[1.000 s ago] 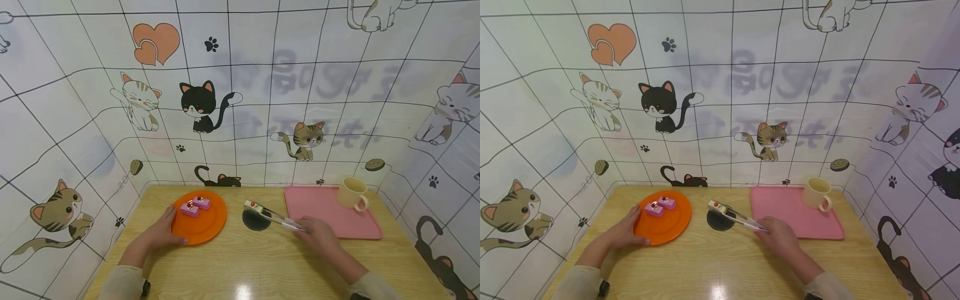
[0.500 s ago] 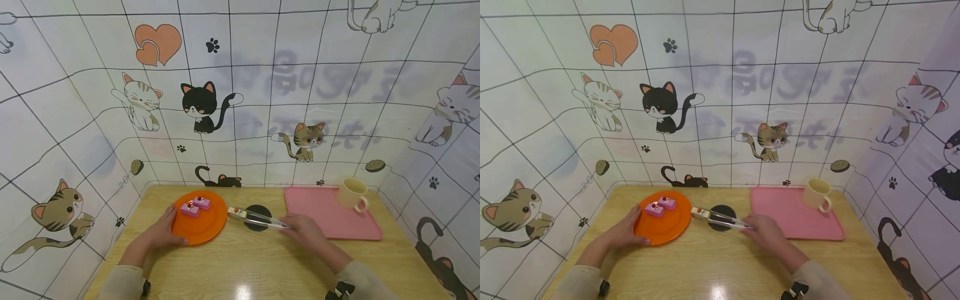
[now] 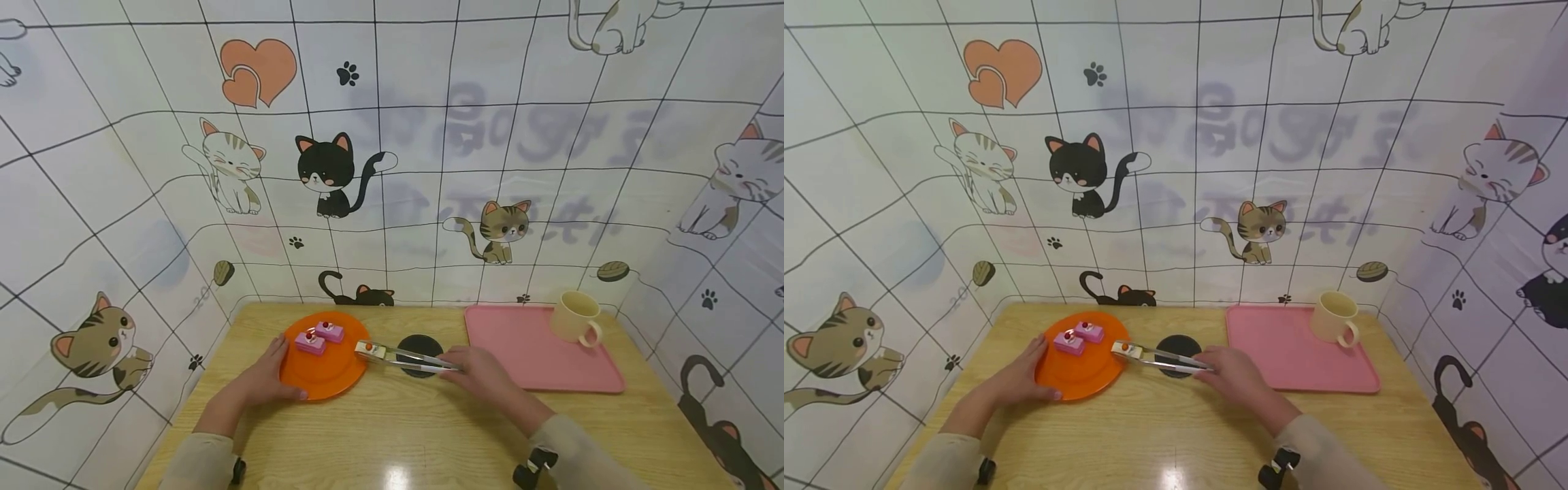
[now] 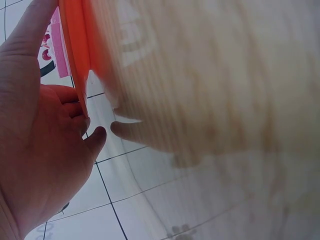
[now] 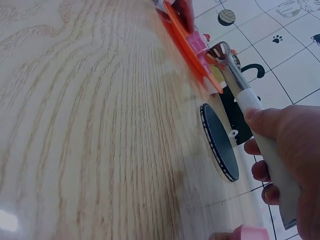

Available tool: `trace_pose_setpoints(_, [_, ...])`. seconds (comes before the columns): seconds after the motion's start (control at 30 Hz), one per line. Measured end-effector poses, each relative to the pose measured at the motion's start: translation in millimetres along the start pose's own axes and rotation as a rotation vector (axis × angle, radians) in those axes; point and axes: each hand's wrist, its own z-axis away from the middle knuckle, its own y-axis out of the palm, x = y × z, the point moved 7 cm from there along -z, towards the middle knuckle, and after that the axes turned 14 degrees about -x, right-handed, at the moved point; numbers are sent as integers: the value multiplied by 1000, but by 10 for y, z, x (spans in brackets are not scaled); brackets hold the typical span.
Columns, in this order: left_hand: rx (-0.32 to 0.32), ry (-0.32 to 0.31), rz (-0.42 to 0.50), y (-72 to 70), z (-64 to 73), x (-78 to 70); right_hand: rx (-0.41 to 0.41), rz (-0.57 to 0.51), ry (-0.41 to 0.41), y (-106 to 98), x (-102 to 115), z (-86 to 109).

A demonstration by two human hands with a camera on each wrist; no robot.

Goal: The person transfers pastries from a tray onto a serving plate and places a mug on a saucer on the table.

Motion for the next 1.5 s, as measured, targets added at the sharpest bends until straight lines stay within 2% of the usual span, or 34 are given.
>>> trace_pose_setpoints(0.27, [4,4,6,-6,27,-37,45,-42,17,85,30,-50])
trace_pose_setpoints(0.77, [4,6,-7,11,23,-22,110,-44,12,299,130,-158])
trace_pose_setpoints(1.07, [4,-8,-7,2,37,-40,134,-36,-80,430,284,-313])
trace_pose_setpoints(1.3, [-4,12,-14,-9,33,-72,161,-40,-72,531,349,-414])
trace_pose_setpoints(1.5, [-5,3,-22,-10,21,-58,152,-45,-111,612,385,-467])
